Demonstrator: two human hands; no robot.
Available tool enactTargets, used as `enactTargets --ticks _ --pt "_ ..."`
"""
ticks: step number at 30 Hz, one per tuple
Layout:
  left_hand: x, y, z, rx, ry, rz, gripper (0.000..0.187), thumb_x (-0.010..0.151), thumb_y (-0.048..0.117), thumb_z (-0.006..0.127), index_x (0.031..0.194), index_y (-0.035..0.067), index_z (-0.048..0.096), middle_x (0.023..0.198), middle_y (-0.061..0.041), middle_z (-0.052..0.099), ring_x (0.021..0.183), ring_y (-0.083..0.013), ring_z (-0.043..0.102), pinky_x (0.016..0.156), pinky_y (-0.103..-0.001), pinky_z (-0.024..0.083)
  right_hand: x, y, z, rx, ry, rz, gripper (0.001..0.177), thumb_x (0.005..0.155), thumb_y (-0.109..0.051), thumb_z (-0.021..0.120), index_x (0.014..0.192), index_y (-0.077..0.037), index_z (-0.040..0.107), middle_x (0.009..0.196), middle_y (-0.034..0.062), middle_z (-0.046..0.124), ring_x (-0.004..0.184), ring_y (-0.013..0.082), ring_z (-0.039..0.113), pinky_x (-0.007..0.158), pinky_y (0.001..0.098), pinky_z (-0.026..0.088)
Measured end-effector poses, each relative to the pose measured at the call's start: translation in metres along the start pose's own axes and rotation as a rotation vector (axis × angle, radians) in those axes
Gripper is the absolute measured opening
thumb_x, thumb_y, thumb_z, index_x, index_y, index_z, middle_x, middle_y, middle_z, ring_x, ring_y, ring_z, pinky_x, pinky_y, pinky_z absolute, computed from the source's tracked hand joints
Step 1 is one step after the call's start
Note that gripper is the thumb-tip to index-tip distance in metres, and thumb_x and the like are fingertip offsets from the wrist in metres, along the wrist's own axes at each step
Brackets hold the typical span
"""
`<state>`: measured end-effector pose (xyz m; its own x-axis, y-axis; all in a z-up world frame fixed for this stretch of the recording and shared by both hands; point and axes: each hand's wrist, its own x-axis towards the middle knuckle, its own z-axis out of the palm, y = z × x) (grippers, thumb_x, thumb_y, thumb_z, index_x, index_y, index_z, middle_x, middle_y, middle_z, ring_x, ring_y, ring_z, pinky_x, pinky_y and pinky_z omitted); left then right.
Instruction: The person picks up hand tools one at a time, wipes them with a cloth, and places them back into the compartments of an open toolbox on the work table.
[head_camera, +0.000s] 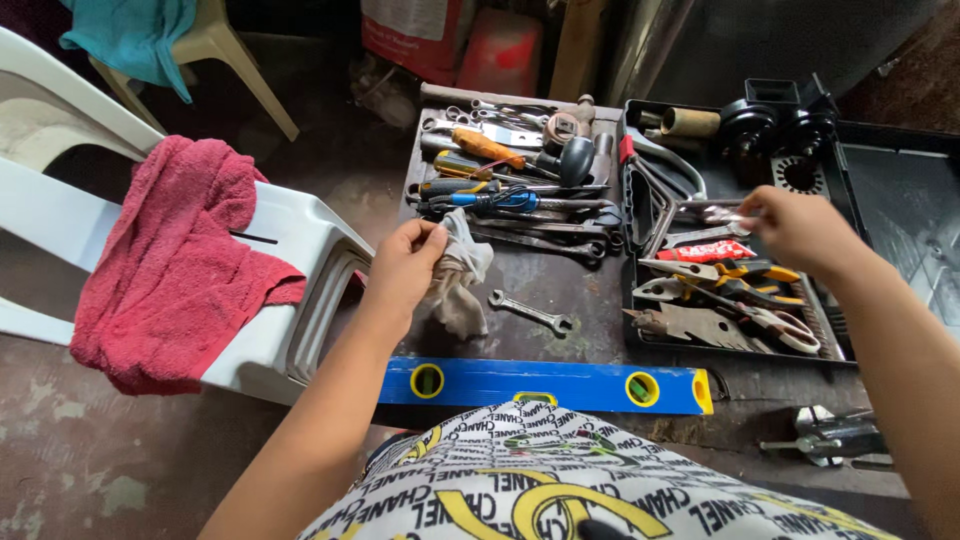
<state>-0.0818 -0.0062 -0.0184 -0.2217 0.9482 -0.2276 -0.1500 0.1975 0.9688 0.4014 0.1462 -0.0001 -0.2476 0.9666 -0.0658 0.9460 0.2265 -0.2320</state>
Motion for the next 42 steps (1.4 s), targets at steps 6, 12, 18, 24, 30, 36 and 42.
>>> enactTargets --ticks 6,12,18,24,30,36,42 --pt "-0.002 -0.003 0.014 0.06 0.011 0.04 0.02 0.101 0.02 0.063 0.102 0.001 0.071 0.083 0.001 0.068 0.073 -0.0055 0.058 0.066 -0.023 0.047 0.036 0.018 0.032 -0.212 -0.154 -0.19 0.019 0.09 -0.026 0.072 0.107 -0.018 0.072 0.097 0.0087 0.078 0.096 0.0313 0.071 0.079 0.0458 0.053" --pt "-0.011 -0.006 0.012 0.039 0.04 -0.002 0.021 0.102 0.02 0.063 0.1 0.0 0.07 0.081 0.001 0.066 0.071 -0.006 0.057 0.065 -0.023 0.046 0.051 0.022 0.054 -0.102 -0.207 -0.314 0.022 0.089 -0.027 0.073 0.108 -0.015 0.071 0.093 0.0101 0.073 0.091 0.0293 0.07 0.08 0.0413 0.056" --pt "-0.017 -0.002 0.019 0.093 0.094 -0.016 0.021 0.101 0.021 0.063 0.102 0.001 0.071 0.082 0.002 0.066 0.072 -0.0048 0.057 0.065 -0.022 0.047 0.042 0.026 0.06 -0.044 -0.017 -0.584 0.022 0.087 -0.022 0.071 0.108 -0.016 0.075 0.103 0.0064 0.071 0.097 0.03 0.067 0.083 0.0412 0.055" --pt "-0.016 0.004 0.028 0.08 0.073 -0.068 0.022 0.101 0.022 0.062 0.103 0.001 0.071 0.082 0.001 0.067 0.072 -0.0059 0.058 0.065 -0.024 0.047 0.026 -0.001 0.039 -0.24 0.107 -0.616 0.026 0.08 -0.024 0.075 0.105 -0.02 0.08 0.098 0.001 0.076 0.094 0.0279 0.068 0.082 0.0454 0.053" --pt "-0.01 0.001 0.023 0.056 0.036 -0.015 0.023 0.102 0.022 0.062 0.103 0.0 0.07 0.085 0.002 0.068 0.075 -0.0055 0.059 0.068 -0.023 0.048 0.019 -0.08 0.021 0.27 0.157 -0.391 0.015 0.097 -0.017 0.074 0.111 -0.011 0.075 0.103 0.008 0.073 0.088 0.0203 0.07 0.08 0.0348 0.057" --pt "-0.004 -0.004 0.005 -0.085 -0.053 -0.006 0.02 0.102 0.019 0.062 0.106 0.002 0.07 0.089 0.002 0.067 0.078 -0.0054 0.059 0.072 -0.022 0.048 -0.035 -0.21 0.09 0.335 -0.154 -0.505 0.025 0.083 -0.016 0.077 0.106 -0.007 0.075 0.1 0.0111 0.071 0.094 0.0276 0.07 0.083 0.0402 0.057" --pt "0.001 -0.006 -0.017 -0.144 -0.216 -0.009 0.019 0.102 0.021 0.065 0.112 0.006 0.07 0.092 0.003 0.066 0.083 -0.0034 0.059 0.077 -0.021 0.048 -0.07 -0.24 0.126 0.114 -0.046 -0.449 0.017 0.08 -0.015 0.075 0.092 -0.007 0.067 0.098 0.0106 0.066 0.102 0.0352 0.062 0.084 0.0464 0.052"
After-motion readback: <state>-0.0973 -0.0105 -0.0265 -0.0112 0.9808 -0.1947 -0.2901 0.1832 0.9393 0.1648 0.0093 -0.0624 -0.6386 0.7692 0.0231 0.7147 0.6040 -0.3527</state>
